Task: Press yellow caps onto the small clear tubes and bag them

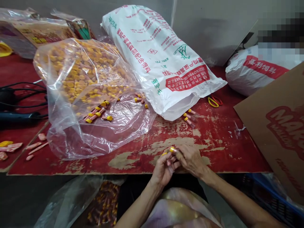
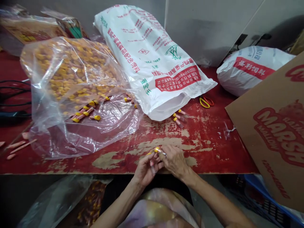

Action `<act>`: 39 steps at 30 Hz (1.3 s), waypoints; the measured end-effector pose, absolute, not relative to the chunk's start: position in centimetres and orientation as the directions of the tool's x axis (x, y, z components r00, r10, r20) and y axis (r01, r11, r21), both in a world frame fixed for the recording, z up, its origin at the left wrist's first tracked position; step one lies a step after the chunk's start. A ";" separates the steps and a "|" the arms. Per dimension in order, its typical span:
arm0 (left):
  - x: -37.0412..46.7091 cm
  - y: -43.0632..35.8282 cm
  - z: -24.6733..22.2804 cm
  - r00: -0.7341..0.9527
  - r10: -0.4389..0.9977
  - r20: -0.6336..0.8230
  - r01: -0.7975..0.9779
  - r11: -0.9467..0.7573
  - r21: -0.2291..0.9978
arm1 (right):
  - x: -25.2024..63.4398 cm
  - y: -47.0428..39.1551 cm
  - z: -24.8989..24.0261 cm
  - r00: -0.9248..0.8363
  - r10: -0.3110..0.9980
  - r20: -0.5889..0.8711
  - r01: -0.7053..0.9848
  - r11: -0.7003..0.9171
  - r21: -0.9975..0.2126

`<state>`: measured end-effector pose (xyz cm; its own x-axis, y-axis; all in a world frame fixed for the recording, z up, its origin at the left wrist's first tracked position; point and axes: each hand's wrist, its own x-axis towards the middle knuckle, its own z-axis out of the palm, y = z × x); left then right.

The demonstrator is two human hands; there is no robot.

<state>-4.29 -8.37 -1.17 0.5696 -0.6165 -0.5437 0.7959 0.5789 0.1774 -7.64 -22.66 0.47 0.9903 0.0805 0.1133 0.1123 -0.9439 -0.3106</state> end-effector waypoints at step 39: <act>-4.2 -7.7 -1.1 0.663 -0.477 -0.577 0.720 0.619 0.314 | -4.5 -25.7 -0.2 0.997 -0.059 0.048 -0.028 -0.871 -0.491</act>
